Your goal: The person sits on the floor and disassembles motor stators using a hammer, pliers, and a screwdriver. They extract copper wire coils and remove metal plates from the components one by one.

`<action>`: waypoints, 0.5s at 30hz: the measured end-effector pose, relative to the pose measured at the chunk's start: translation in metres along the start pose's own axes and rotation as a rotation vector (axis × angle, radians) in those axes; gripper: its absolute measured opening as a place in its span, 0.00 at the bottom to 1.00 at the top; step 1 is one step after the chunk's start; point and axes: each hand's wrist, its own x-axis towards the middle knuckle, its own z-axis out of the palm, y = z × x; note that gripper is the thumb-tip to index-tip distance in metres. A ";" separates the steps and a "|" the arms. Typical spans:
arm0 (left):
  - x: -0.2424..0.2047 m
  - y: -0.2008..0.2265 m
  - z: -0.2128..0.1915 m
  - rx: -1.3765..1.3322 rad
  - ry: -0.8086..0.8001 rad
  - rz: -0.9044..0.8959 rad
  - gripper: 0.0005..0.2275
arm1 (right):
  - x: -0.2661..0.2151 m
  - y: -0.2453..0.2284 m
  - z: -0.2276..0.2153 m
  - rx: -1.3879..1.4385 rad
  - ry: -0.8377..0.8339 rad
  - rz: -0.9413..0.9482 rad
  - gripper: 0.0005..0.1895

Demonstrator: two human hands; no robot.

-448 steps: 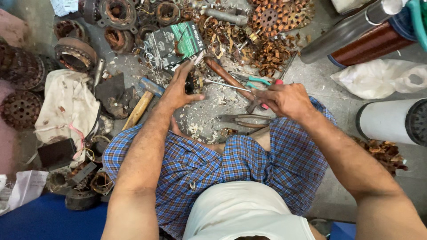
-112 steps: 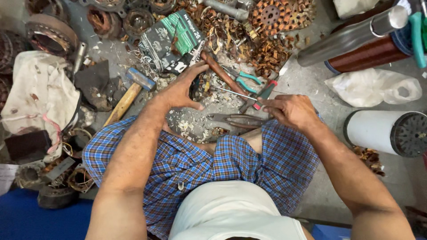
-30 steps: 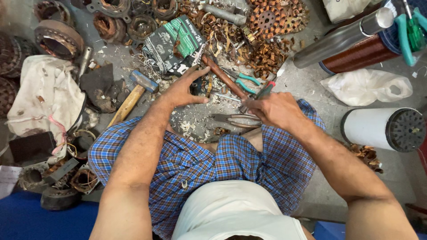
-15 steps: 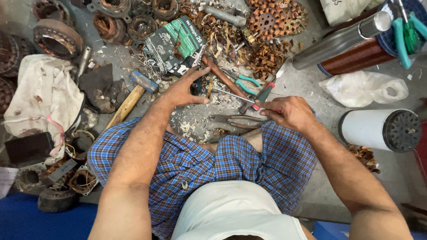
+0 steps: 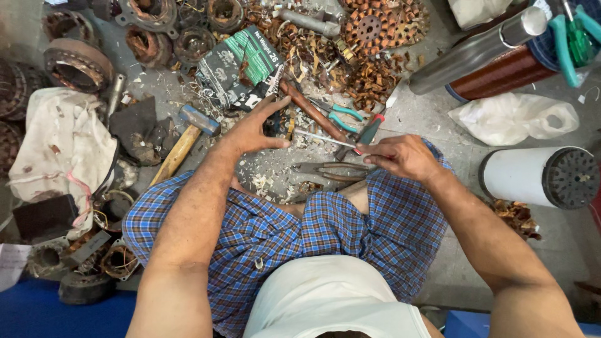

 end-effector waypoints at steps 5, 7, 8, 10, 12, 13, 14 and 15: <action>0.000 0.000 0.001 0.009 -0.013 -0.024 0.50 | -0.001 -0.004 0.010 -0.020 0.099 -0.026 0.17; 0.000 0.000 0.002 0.015 -0.018 -0.019 0.50 | -0.002 -0.005 0.012 -0.021 0.141 -0.046 0.18; 0.001 0.000 0.000 0.016 -0.015 -0.006 0.50 | -0.001 -0.005 0.011 -0.020 0.150 -0.054 0.19; 0.001 0.000 0.000 0.010 -0.016 0.001 0.50 | -0.002 -0.004 0.009 -0.011 0.140 -0.045 0.20; 0.001 -0.002 0.000 -0.006 -0.022 -0.011 0.50 | -0.003 -0.003 0.007 0.005 0.105 -0.013 0.19; 0.001 -0.003 -0.001 0.006 -0.017 0.001 0.50 | -0.003 -0.003 0.007 0.013 0.104 -0.015 0.19; 0.001 -0.003 -0.001 0.016 -0.013 0.014 0.50 | -0.004 -0.003 0.006 0.020 0.102 -0.016 0.19; 0.001 -0.003 0.000 0.027 -0.009 0.026 0.50 | -0.004 -0.003 0.007 0.028 0.101 -0.016 0.19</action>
